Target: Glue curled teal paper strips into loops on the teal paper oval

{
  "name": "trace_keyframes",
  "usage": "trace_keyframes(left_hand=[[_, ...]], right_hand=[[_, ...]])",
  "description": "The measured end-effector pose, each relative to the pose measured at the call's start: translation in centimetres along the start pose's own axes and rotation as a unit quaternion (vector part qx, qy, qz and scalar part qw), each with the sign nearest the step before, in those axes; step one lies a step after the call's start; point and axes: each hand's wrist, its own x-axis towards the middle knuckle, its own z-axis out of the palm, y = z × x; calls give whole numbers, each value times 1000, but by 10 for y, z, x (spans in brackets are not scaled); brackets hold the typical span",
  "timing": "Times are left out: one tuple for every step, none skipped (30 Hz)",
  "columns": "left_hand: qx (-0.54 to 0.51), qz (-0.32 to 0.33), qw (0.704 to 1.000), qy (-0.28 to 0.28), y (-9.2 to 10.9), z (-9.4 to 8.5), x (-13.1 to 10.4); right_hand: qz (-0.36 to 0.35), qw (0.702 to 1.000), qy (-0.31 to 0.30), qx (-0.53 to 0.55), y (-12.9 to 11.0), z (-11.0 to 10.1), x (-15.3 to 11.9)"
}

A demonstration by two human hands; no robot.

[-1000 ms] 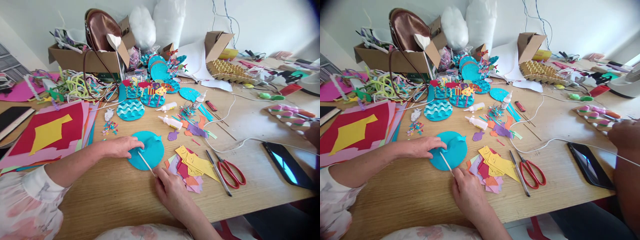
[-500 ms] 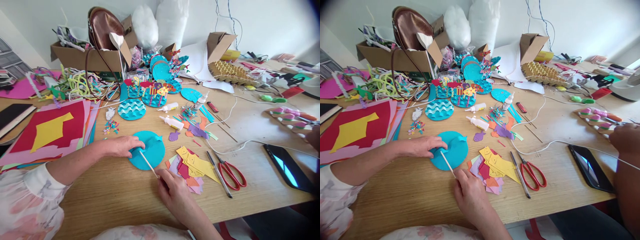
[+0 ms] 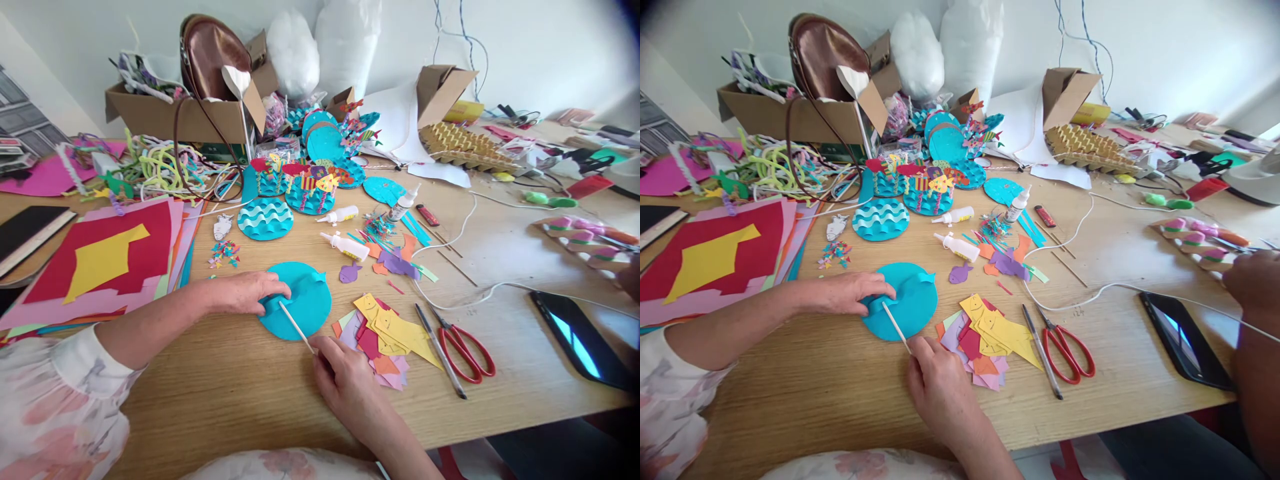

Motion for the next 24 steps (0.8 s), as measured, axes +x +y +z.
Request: trace_keyframes(left_hand=[[1, 0, 1000, 0, 0, 0, 0], [2, 1, 1000, 0, 0, 0, 0], [3, 1, 1000, 0, 0, 0, 0], [5, 1, 1000, 1, 0, 0, 0], [6, 1, 1000, 1, -1, 0, 1], [7, 1, 1000, 0, -1, 0, 1], [8, 1, 1000, 0, -2, 1, 1], [9, 0, 1000, -1, -2, 1, 1], [10, -2, 1000, -1, -2, 0, 1], [10, -4, 1000, -2, -1, 0, 1], [10, -6, 1000, -3, -1, 0, 1], [9, -7, 1000, -3, 0, 0, 1], [7, -7, 1000, -3, 0, -1, 1], [6, -7, 1000, -2, 1, -1, 1], [4, -7, 1000, 0, 1, -1, 0], [2, -7, 1000, 1, 1, -1, 0], [1, -9, 1000, 2, 1, -1, 0], [0, -10, 1000, 2, 1, 0, 0], [-1, -11, 1000, 2, 0, 0, 0], [-2, -8, 1000, 3, -1, 1, 0], [-2, -6, 1000, 4, -2, 2, 0], [-2, -2, 1000, 5, -3, 2, 0], [-3, 1, 1000, 6, -4, 3, 0], [-4, 4, 1000, 6, -5, 3, 0]], right_hand=[[0, 1000, -1, -2, 0, 0, 0], [1, 1000, 0, -4, 0, 1, 0], [1, 1000, 0, -5, 0, 1, 0], [1, 1000, 1, -7, 0, 1, 0], [2, 1000, 3, -8, 0, 1, 0], [3, 1000, 4, -9, -1, 2, 1], [4, 1000, 5, -10, -1, 2, 1], [4, 1000, 5, -9, -2, 2, 1], [3, 1000, 4, -9, -2, 2, 2], [2, 1000, 5, -10, -2, 2, 2], [0, 1000, 6, -11, -2, 2, 2], [-1, 1000, 7, -13, -2, 2, 2], [-1, 1000, 8, -14, -2, 2, 3], [-1, 1000, 8, -15, -2, 2, 3], [-2, 1000, 8, -16, -2, 3, 3], [-3, 1000, 8, -17, -2, 3, 3], [-5, 1000, 7, -17, -2, 3, 3], [-7, 1000, 8, -18, -2, 3, 3], [-7, 1000, 9, -17, -2, 3, 3], [-7, 1000, 10, -14, -2, 3, 3], [-8, 1000, 10, -8, -2, 3, 2], [-9, 1000, 10, 0, -3, 2, 2], [-9, 1000, 10, 9, -3, 1, 1], [-8, 1000, 9, 19, -3, 0, 0]])
